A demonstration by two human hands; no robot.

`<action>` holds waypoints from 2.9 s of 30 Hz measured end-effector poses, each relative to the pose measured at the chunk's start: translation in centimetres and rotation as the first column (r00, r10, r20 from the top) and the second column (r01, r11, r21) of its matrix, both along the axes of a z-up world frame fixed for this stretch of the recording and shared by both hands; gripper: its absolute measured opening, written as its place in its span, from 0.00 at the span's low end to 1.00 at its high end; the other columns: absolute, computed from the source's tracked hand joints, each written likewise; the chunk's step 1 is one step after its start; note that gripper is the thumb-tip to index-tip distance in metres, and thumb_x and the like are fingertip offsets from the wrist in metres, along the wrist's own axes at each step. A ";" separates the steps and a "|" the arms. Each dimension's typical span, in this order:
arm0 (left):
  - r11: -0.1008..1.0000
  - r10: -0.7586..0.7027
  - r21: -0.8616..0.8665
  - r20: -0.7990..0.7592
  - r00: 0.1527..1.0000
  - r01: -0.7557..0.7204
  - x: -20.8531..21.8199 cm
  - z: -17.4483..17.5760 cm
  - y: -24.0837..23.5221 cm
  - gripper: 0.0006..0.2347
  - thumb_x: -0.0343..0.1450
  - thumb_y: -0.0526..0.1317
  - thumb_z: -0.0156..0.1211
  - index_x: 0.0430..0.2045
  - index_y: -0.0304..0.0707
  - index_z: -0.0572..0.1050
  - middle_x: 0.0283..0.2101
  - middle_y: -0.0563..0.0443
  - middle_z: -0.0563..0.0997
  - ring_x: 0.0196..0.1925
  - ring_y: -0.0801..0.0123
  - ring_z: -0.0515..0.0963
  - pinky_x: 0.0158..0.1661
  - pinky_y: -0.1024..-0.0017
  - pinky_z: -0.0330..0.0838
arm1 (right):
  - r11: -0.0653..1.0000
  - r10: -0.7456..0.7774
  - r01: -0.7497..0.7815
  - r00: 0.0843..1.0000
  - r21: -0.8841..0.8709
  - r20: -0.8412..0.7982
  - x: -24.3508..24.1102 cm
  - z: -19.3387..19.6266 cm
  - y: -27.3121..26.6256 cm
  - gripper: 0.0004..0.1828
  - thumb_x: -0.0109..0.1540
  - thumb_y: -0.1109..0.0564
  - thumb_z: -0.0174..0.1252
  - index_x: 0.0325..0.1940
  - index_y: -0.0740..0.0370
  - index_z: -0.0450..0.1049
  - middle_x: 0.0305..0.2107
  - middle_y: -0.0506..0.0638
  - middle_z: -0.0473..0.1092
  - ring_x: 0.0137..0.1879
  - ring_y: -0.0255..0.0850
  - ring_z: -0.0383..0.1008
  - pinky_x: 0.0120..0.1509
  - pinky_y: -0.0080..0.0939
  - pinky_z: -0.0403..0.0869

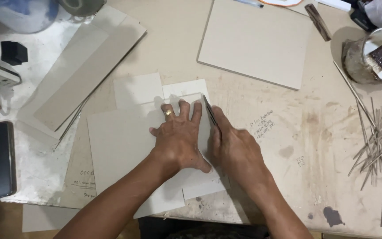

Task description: Cutting cardboard sheets into smaller pieces and strips using a utility knife on a work table.

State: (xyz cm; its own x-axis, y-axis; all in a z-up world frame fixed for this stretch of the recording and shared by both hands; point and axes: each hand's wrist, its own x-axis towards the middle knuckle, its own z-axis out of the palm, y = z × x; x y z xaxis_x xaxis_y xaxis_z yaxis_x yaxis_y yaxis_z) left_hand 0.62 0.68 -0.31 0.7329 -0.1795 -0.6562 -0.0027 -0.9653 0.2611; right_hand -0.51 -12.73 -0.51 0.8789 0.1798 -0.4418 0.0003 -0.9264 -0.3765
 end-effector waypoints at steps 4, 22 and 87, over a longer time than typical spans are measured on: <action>0.999 0.027 0.039 -0.039 0.999 -0.026 0.0 -0.2 -0.3 0.62 0.50 0.54 0.81 0.73 0.41 0.37 0.72 0.35 0.41 0.73 0.23 0.39 0.55 0.26 0.64 | 0.988 0.060 -0.075 0.992 0.132 0.113 -3.2 -2.2 -2.1 0.29 0.70 0.54 0.39 0.77 0.58 0.55 0.24 0.60 0.75 0.24 0.51 0.75 0.23 0.53 0.75; 0.989 0.108 0.109 -0.107 0.988 -0.096 -0.2 0.2 -1.0 0.66 0.54 0.62 0.82 0.75 0.53 0.26 0.79 0.45 0.25 0.78 0.36 0.27 0.66 0.31 0.51 | 0.999 -0.001 0.004 0.996 -0.034 0.084 -16.5 -5.6 -7.8 0.38 0.67 0.48 0.49 0.80 0.34 0.47 0.15 0.46 0.70 0.16 0.44 0.66 0.23 0.53 0.69; 1.000 -0.010 -0.006 -0.030 0.999 0.010 0.1 0.1 -0.1 0.61 0.48 0.53 0.78 0.74 0.32 0.41 0.70 0.26 0.46 0.72 0.16 0.43 0.51 0.21 0.64 | 0.996 -0.056 0.055 0.998 0.068 0.013 -0.1 -0.4 0.8 0.29 0.71 0.55 0.35 0.78 0.60 0.56 0.21 0.63 0.79 0.21 0.51 0.81 0.21 0.46 0.77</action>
State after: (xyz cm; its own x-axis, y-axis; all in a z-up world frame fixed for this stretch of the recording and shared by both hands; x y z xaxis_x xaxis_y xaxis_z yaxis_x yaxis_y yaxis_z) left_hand 0.70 0.62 -0.18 0.7107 -0.1907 -0.6771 -0.0045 -0.9638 0.2668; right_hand -0.57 -11.94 -0.92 0.8949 0.1591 -0.4169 -0.0447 -0.8976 -0.4385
